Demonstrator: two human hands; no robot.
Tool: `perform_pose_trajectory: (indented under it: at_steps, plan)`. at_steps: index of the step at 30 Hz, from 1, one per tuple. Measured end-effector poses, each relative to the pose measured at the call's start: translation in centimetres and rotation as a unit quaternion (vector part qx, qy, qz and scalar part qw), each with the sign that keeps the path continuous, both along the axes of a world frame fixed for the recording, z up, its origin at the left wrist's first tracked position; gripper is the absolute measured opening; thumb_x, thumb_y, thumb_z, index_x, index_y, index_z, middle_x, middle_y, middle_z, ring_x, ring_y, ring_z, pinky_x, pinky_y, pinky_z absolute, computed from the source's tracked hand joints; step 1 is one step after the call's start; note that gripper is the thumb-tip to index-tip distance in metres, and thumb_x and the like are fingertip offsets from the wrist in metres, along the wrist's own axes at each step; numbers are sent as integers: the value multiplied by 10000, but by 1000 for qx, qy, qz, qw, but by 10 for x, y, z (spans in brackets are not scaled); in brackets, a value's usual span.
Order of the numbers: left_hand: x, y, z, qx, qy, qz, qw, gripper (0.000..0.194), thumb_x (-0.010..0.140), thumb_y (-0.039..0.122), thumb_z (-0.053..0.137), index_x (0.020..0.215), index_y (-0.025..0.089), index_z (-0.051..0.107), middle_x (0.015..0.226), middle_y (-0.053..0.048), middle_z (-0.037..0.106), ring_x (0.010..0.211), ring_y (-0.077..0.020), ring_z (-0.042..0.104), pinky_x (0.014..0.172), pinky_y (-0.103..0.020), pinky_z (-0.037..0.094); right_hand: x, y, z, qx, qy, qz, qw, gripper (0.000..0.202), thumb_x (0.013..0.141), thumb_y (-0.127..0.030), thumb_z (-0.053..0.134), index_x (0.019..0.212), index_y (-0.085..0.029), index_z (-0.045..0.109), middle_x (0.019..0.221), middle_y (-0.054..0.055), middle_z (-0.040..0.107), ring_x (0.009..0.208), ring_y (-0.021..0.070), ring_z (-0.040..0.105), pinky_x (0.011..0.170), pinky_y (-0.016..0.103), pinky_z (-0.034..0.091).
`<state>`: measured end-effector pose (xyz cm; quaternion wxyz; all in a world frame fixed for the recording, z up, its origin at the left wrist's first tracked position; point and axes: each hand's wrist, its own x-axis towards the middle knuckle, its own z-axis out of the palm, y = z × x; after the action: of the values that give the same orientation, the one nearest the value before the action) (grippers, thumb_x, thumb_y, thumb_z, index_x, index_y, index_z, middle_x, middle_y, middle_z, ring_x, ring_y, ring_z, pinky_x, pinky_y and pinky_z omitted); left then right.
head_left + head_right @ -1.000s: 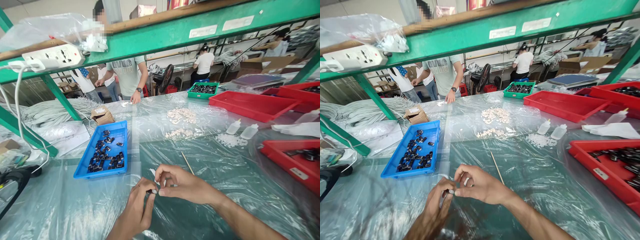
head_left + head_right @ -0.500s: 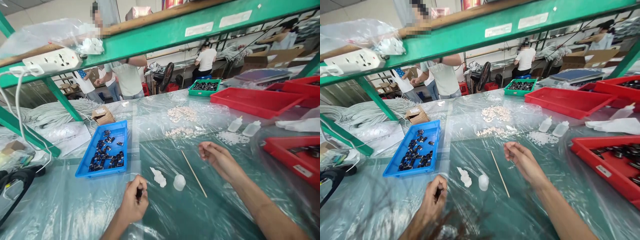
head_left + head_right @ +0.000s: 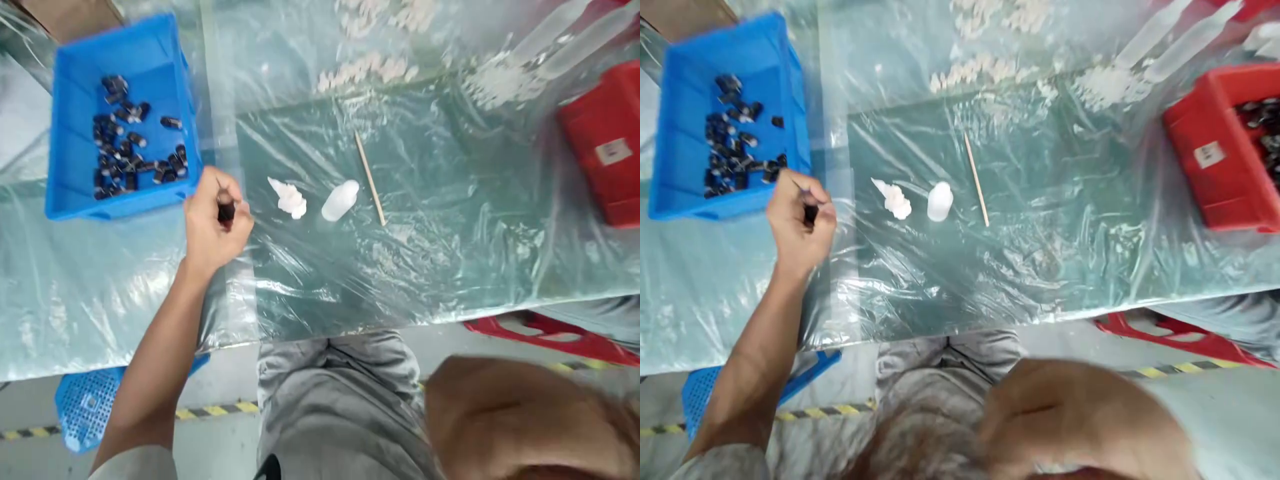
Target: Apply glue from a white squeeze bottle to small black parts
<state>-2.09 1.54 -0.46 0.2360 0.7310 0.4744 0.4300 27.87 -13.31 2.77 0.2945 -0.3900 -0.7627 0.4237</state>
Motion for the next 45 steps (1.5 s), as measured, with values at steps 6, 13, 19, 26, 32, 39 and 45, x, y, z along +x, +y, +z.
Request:
perform_pose_trajectory:
  at_steps: [6, 13, 19, 26, 32, 39, 45]
  plan:
    - [14, -3, -3, 10, 33, -37, 999, 163, 818, 79, 540, 865, 235, 551, 668, 92, 330, 483, -16, 349, 570, -186, 265, -43, -126, -117, -102, -166, 142, 971, 386, 843, -437, 562, 1207, -312, 604, 1338, 26, 574, 1232, 254, 541, 957, 338, 546]
    - [16, -5, -4, 27, 92, -27, 995, 139, 845, 87, 494, 885, 202, 563, 739, 73, 303, 587, -26, 531, 698, -268, 392, -5, -136, -157, -107, -172, 24, 979, 287, 934, -352, 429, 984, -201, 669, 908, 57, 737, 779, 166, 723, 673, 230, 599]
    - [15, -4, -1, 40, 97, -19, 994, 188, 846, 53, 473, 886, 210, 569, 755, 66, 294, 576, -16, 472, 656, -226, 340, 2, -103, -172, -97, -219, -51, 970, 280, 935, -366, 456, 979, -154, 635, 840, 23, 696, 743, 127, 669, 683, 284, 553]
    - [14, -5, -3, 73, 103, -31, 991, 150, 882, 95, 482, 895, 225, 557, 714, 70, 291, 548, -23, 440, 643, -239, 361, 37, -82, -170, -104, -224, -104, 963, 374, 933, -408, 401, 980, -173, 688, 816, 98, 732, 765, 208, 699, 666, 321, 572]
    - [16, -6, -5, 51, 104, -28, 993, 155, 867, 72, 503, 930, 194, 575, 706, 76, 329, 628, -58, 572, 731, -326, 472, 2, -98, -103, -131, -159, -57, 977, 382, 941, -368, 367, 1287, -276, 501, 1299, 37, 594, 1194, 200, 569, 941, 339, 549]
    - [16, -6, -5, 31, 91, -39, 995, 156, 866, 53, 513, 933, 181, 573, 729, 81, 334, 643, -57, 601, 800, -399, 486, -40, -144, -112, -163, -100, 181, 965, 572, 897, -358, 487, 1420, -381, 255, 1453, -52, 419, 1341, 171, 395, 1147, 289, 319]
    - [15, -8, -7, 22, 65, -29, 997, 178, 854, 29, 545, 930, 185, 581, 741, 79, 353, 584, -17, 490, 716, -258, 419, -3, -127, -163, -188, -161, 26, 969, 407, 932, -309, 419, 1336, -319, 462, 1374, 50, 533, 1302, 219, 458, 1121, 375, 357]
